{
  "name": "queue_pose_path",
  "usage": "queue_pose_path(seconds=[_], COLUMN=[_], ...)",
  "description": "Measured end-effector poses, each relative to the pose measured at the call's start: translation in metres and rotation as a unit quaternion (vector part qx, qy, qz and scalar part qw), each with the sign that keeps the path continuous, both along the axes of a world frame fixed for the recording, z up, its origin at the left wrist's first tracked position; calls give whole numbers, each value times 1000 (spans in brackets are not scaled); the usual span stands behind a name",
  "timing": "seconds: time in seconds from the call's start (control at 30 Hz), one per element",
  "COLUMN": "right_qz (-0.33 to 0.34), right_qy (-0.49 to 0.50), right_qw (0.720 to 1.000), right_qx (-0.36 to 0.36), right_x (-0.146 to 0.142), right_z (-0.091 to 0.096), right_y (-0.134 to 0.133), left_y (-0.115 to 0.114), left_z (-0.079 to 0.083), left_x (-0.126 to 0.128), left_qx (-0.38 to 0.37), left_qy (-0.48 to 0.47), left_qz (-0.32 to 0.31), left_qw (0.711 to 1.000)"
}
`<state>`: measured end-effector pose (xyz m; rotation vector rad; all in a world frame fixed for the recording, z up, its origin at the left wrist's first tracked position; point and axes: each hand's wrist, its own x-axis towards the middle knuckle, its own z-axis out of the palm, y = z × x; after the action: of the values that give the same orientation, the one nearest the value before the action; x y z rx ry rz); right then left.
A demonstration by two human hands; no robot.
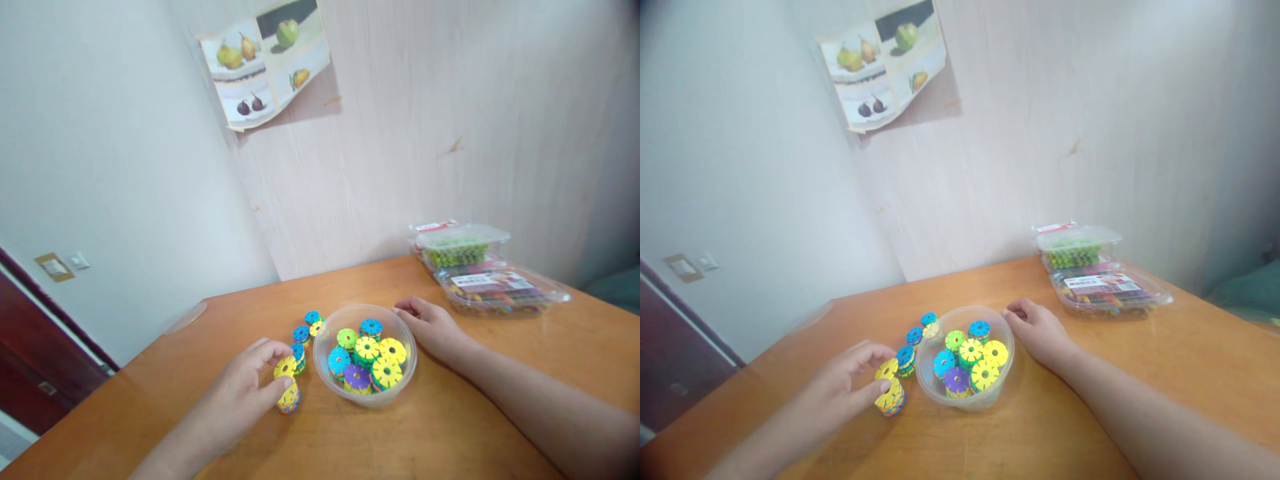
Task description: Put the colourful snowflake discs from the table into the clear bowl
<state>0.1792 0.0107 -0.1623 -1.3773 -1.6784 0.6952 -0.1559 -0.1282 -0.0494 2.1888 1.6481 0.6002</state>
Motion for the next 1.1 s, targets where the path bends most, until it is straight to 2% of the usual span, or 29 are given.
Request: queue_pose_path(seconds=[0.13,0.27,0.37,0.47,0.6,0.8,0.9,1.1], right_qz=[2,2,-2,-5,-1,-6,-5,-8], right_qy=[8,9,11,9,8,2,4,-3], right_qw=[1000,1000,1000,1000,1000,1000,1000,1000], right_qx=[3,8,13,10,1,-10,-12,-13], right_x=[-1,-1,-1,-1,-2,-1,-1,-1], right_z=[-2,-3,-4,-4,-1,2,2,2], right_y=[1,2,3,4,2,0,-1,-2], left_y=[3,11,14,14,9,-1,-5,-6], left_z=[13,13,11,10,6,-12,-20,-28], left_x=[35,66,75,67,38,-6,-14,-13], left_qx=[17,46,47,39,17,-30,-42,-38], left_qy=[-7,8,22,6,-16,6,16,-4], left_qz=[-33,-72,-87,-87,-41,-3,-2,3], left_qw=[999,996,995,995,999,1000,999,999])
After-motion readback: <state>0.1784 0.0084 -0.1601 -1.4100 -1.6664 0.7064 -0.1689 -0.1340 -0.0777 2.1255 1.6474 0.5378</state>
